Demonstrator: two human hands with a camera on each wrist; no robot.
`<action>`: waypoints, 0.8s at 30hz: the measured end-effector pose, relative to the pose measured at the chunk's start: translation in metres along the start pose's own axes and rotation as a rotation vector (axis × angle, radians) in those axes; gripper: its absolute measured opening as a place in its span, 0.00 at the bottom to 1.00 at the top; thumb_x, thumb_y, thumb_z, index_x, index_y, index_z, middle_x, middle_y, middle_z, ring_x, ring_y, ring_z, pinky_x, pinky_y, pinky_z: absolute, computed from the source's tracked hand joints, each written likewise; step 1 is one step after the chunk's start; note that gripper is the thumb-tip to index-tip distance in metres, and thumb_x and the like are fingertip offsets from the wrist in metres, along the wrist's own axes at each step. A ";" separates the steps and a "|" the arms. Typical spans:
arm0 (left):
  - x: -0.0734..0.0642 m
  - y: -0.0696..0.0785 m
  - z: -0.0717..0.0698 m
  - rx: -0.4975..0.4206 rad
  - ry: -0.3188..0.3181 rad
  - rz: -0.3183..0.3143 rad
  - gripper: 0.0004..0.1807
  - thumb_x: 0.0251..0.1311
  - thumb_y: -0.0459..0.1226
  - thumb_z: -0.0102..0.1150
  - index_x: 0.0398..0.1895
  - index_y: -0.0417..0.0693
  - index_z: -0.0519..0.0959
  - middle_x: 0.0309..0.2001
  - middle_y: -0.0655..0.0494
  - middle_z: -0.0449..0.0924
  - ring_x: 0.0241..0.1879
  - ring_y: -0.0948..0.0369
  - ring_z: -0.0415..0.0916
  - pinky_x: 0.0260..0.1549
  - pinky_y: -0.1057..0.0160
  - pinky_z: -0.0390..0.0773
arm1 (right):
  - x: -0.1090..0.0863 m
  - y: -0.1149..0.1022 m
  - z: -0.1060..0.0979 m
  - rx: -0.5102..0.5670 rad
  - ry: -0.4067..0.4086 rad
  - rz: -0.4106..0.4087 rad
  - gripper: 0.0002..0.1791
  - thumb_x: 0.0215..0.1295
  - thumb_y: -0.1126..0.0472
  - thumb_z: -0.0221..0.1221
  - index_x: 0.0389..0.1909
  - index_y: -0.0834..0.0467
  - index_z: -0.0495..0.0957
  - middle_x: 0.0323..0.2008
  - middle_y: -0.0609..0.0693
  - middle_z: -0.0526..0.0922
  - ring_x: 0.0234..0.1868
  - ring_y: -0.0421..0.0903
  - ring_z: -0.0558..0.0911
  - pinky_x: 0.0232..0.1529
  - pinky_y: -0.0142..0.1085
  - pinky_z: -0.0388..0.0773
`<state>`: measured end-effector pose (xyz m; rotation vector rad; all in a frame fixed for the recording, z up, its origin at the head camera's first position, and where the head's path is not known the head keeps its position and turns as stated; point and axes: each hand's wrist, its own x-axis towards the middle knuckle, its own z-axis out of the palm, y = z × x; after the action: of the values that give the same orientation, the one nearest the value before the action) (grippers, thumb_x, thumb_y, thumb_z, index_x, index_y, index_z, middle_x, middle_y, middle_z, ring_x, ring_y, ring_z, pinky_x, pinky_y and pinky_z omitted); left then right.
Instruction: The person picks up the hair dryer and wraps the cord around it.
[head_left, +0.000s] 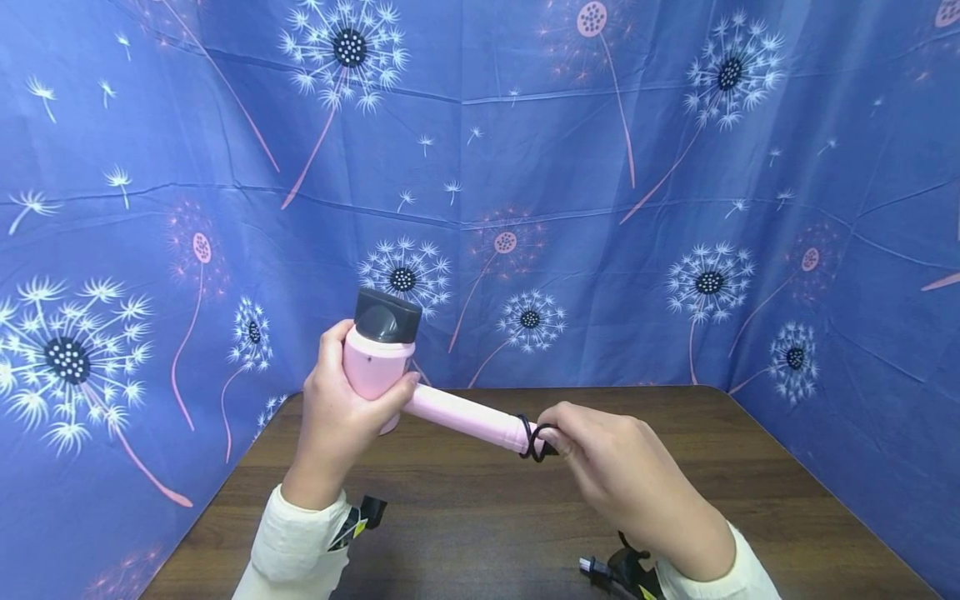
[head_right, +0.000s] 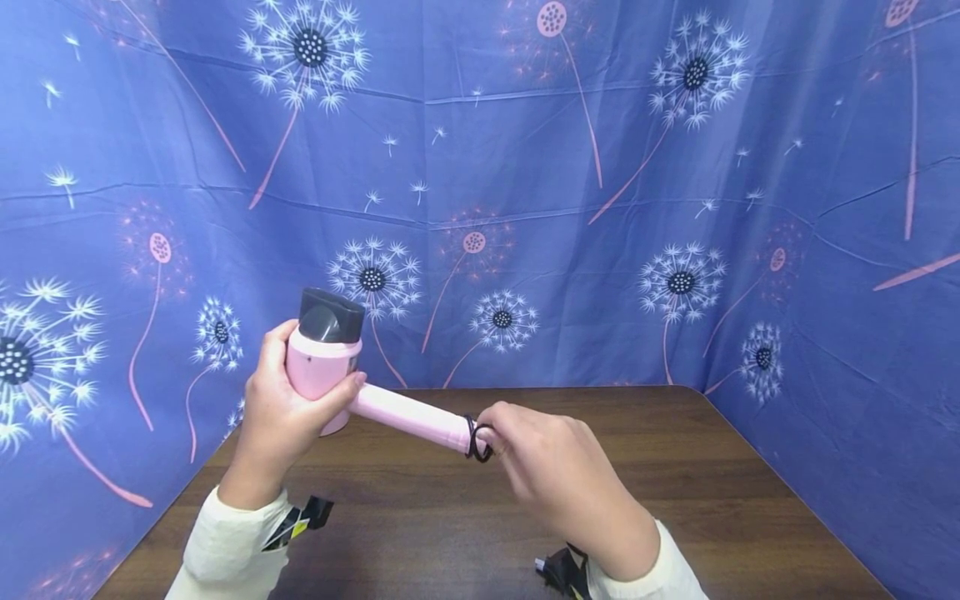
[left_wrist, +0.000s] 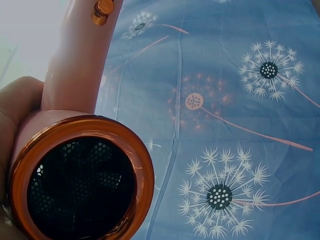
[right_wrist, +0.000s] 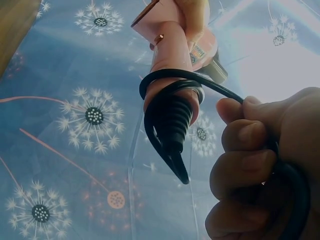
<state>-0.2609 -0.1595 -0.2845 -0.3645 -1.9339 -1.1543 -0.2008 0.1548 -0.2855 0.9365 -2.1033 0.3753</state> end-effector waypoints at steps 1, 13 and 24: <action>0.000 0.000 0.000 -0.002 -0.002 -0.001 0.50 0.40 0.46 0.85 0.70 0.57 0.68 0.42 0.57 0.82 0.33 0.59 0.79 0.31 0.55 0.81 | 0.000 0.000 0.000 0.003 0.000 0.002 0.07 0.69 0.61 0.65 0.43 0.46 0.80 0.31 0.32 0.83 0.27 0.27 0.72 0.27 0.27 0.74; -0.001 0.000 0.001 -0.014 -0.017 0.002 0.50 0.41 0.46 0.85 0.69 0.59 0.68 0.43 0.59 0.82 0.33 0.59 0.79 0.30 0.56 0.80 | -0.001 0.002 0.000 0.016 0.006 -0.010 0.05 0.71 0.60 0.64 0.43 0.47 0.80 0.33 0.32 0.82 0.28 0.28 0.73 0.28 0.26 0.73; -0.001 0.000 0.000 -0.022 -0.032 -0.002 0.49 0.42 0.45 0.85 0.69 0.62 0.68 0.43 0.60 0.83 0.33 0.59 0.79 0.31 0.56 0.80 | -0.001 0.002 -0.001 0.060 0.011 0.005 0.06 0.79 0.52 0.55 0.42 0.46 0.80 0.33 0.31 0.81 0.28 0.28 0.73 0.30 0.25 0.72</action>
<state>-0.2602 -0.1587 -0.2854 -0.3952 -1.9511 -1.1786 -0.2014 0.1577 -0.2854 0.9618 -2.0944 0.4475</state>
